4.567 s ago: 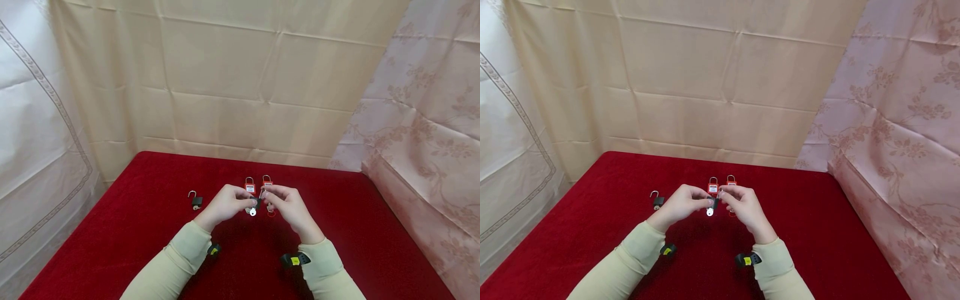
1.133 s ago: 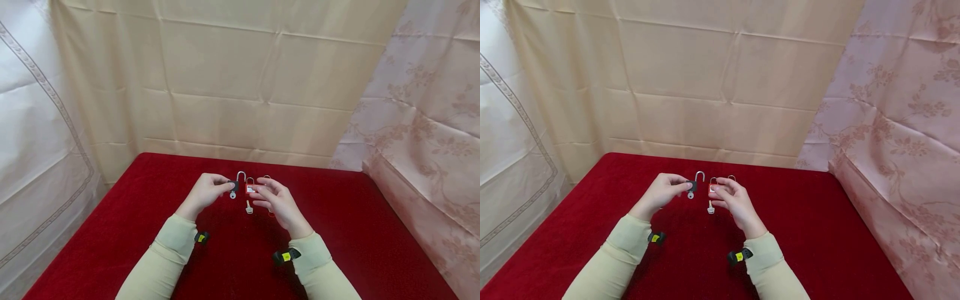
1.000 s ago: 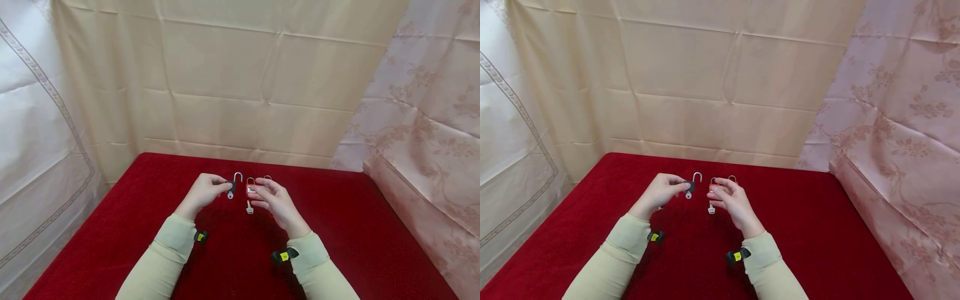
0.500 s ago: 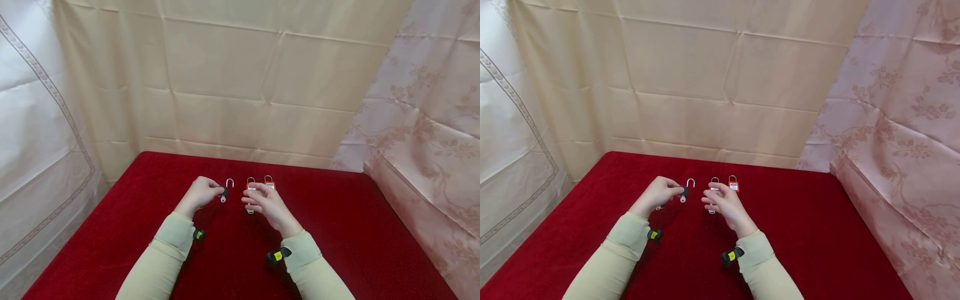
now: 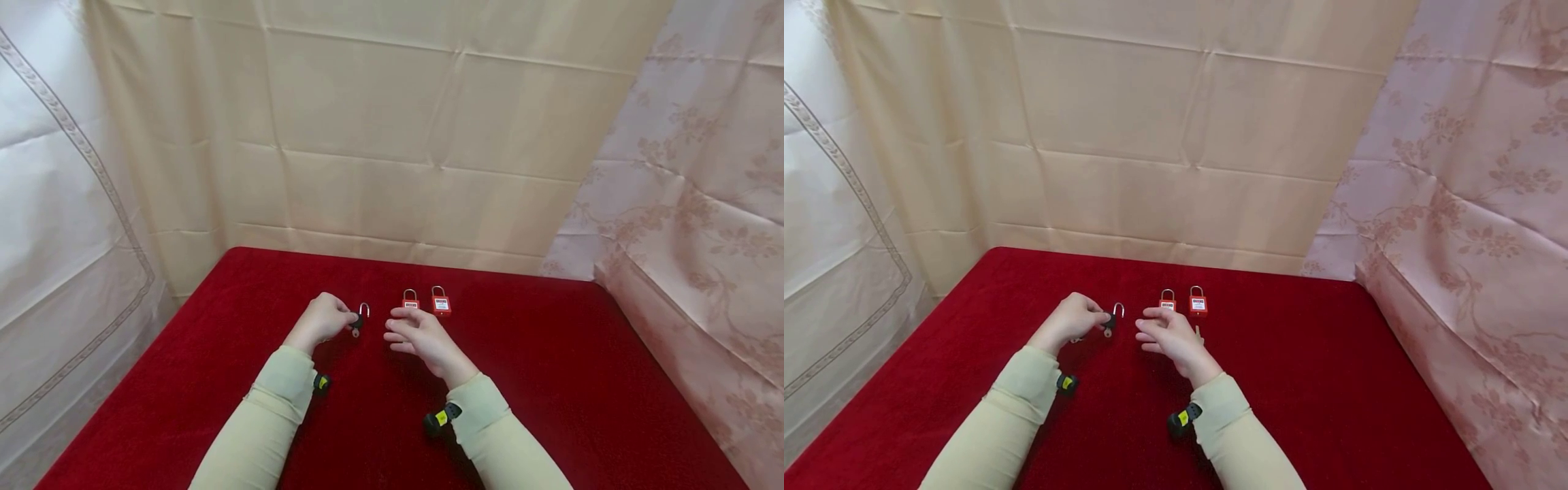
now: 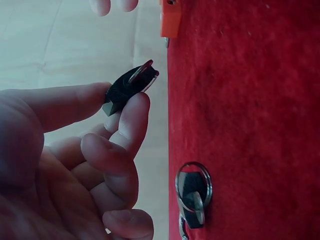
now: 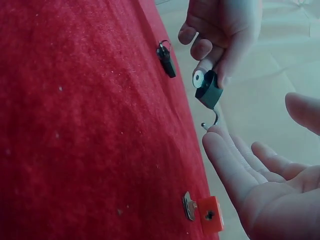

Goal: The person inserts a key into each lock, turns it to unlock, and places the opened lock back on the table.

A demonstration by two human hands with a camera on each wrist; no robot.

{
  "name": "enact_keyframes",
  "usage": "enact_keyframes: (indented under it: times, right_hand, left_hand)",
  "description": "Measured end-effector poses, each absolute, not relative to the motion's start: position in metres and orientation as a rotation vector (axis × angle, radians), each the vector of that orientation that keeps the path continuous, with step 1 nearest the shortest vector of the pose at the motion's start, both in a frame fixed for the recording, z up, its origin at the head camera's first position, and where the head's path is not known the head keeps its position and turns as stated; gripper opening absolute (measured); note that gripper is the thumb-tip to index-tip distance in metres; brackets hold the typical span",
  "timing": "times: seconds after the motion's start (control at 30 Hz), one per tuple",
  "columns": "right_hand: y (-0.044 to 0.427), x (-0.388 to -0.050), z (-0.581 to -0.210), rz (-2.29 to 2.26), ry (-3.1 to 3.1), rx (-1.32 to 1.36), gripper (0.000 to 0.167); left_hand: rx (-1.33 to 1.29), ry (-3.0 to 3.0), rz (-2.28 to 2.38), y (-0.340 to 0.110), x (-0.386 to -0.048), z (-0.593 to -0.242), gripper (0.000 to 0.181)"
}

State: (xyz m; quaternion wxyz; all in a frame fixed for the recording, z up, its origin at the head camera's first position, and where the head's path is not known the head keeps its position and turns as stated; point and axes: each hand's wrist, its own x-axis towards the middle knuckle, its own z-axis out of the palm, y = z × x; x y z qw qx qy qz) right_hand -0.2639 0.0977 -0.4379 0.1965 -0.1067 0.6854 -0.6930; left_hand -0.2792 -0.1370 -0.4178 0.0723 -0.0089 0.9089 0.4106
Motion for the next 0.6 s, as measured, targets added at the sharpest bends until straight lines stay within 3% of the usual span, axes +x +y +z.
enact_keyframes:
  times: [0.6]
  right_hand:
    - [0.084,-0.264,-0.441,-1.872,1.932,-0.266,0.056]
  left_hand:
    - [-0.031,2.758,1.125,-0.14,-0.283,-0.43,0.025]
